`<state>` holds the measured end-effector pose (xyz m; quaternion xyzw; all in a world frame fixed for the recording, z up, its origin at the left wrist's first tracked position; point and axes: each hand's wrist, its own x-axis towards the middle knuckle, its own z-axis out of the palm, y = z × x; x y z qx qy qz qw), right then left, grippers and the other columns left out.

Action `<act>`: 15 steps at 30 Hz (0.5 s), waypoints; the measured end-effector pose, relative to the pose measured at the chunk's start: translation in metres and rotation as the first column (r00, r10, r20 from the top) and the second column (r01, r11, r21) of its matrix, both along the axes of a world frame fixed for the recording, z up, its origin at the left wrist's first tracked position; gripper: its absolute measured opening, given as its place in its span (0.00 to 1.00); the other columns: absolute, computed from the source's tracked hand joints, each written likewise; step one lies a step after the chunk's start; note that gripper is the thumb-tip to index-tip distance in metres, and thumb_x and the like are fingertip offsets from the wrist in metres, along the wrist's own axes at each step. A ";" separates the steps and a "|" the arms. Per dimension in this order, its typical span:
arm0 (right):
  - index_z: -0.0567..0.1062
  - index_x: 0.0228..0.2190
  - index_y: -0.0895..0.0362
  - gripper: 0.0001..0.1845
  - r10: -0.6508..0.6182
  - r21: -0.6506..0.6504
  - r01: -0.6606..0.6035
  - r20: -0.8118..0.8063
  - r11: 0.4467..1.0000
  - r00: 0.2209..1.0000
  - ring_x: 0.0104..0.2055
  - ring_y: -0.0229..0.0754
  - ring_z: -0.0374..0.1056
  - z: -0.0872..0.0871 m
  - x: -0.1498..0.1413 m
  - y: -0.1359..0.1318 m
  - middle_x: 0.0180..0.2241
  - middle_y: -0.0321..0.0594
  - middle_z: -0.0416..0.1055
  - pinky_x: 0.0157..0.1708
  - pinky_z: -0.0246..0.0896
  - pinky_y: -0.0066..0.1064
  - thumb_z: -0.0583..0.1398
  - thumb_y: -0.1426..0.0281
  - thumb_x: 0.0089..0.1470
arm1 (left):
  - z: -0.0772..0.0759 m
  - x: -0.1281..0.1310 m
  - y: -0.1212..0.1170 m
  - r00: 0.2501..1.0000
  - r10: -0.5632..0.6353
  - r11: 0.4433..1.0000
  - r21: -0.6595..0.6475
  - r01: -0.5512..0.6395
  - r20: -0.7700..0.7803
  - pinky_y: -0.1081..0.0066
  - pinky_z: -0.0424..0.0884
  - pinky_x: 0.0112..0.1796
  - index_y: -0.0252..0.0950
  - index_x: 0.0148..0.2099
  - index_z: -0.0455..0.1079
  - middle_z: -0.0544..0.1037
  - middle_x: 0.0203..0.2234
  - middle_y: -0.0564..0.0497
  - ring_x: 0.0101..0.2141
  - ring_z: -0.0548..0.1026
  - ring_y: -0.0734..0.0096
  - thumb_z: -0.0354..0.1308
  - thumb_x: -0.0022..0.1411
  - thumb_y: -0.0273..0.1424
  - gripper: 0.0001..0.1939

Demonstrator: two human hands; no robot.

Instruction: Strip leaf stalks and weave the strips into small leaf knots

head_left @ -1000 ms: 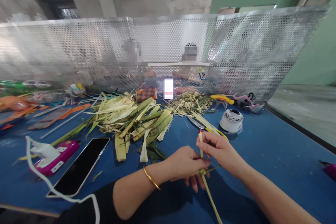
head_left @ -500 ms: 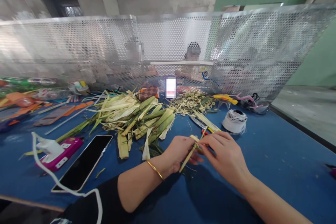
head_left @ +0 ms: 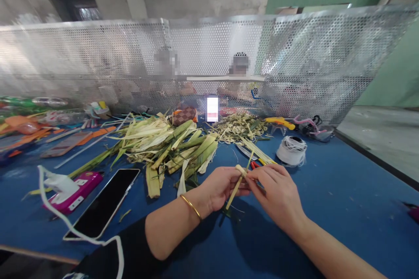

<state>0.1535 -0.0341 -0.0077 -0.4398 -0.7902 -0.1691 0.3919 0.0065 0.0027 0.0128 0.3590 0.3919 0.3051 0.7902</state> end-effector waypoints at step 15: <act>0.74 0.33 0.55 0.10 0.062 0.040 -0.066 0.096 0.997 0.993 0.36 0.42 0.67 0.000 -0.003 0.001 0.33 0.40 0.74 0.47 0.56 0.40 0.53 0.75 0.59 | -0.013 0.000 0.006 0.994 0.038 0.994 0.094 -0.048 0.106 0.75 0.69 0.31 0.29 0.32 0.74 0.75 0.24 0.51 0.25 0.71 0.77 0.66 0.46 0.27 0.09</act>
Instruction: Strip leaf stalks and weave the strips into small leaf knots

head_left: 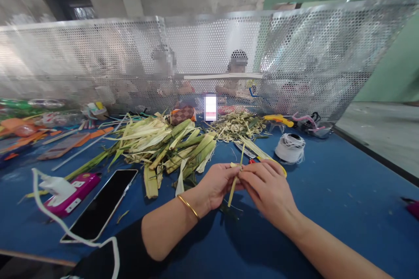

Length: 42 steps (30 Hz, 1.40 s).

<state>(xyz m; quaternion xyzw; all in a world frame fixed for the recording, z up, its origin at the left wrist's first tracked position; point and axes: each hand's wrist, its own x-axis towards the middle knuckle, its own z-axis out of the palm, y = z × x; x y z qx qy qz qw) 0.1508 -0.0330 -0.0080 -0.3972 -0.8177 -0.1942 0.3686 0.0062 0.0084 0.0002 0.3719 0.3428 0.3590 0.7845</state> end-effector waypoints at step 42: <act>0.78 0.38 0.53 0.13 0.176 -0.074 -0.197 -0.223 0.978 0.959 0.39 0.40 0.73 0.001 0.012 0.005 0.38 0.42 0.78 0.40 0.68 0.34 0.53 0.75 0.60 | 0.003 0.000 0.003 0.928 0.297 0.942 0.225 -0.247 -0.226 0.79 0.62 0.19 0.34 0.31 0.67 0.69 0.14 0.58 0.16 0.66 0.80 0.66 0.46 0.30 0.11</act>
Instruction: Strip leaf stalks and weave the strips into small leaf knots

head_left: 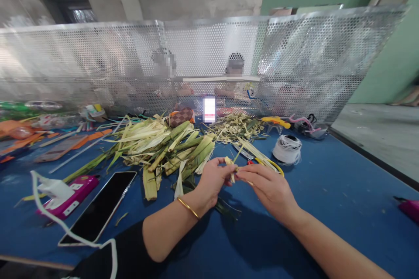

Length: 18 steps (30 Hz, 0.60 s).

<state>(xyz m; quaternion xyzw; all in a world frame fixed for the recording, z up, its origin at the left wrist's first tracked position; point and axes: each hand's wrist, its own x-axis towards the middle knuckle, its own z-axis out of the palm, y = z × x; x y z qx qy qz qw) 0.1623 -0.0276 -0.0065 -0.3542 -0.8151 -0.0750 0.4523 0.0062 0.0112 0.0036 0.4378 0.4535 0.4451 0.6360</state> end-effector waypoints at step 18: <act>0.69 0.27 0.54 0.11 -0.358 -0.271 0.323 -0.089 0.907 0.929 0.30 0.41 0.69 -0.014 0.002 0.009 0.29 0.38 0.74 0.29 0.60 0.30 0.53 0.66 0.59 | -0.002 0.009 -0.020 0.972 -0.234 0.972 0.020 0.235 -0.032 0.76 0.66 0.23 0.31 0.33 0.76 0.76 0.21 0.51 0.20 0.72 0.76 0.68 0.44 0.33 0.13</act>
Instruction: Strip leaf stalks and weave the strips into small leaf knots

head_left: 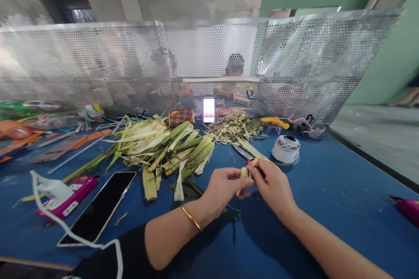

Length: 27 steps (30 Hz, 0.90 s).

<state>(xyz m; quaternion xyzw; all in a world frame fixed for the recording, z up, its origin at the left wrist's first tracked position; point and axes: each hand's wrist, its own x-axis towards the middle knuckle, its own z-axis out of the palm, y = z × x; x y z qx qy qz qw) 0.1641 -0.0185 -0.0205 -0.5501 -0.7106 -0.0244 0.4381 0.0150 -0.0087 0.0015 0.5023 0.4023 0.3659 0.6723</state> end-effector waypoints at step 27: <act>0.73 0.25 0.56 0.13 0.128 0.124 -0.153 0.189 0.980 0.974 0.30 0.41 0.67 0.007 -0.017 -0.016 0.24 0.39 0.72 0.35 0.57 0.34 0.54 0.71 0.59 | 0.000 -0.005 0.015 0.982 0.191 0.979 0.077 -0.191 0.012 0.79 0.57 0.18 0.32 0.26 0.74 0.73 0.19 0.53 0.17 0.64 0.82 0.67 0.45 0.36 0.12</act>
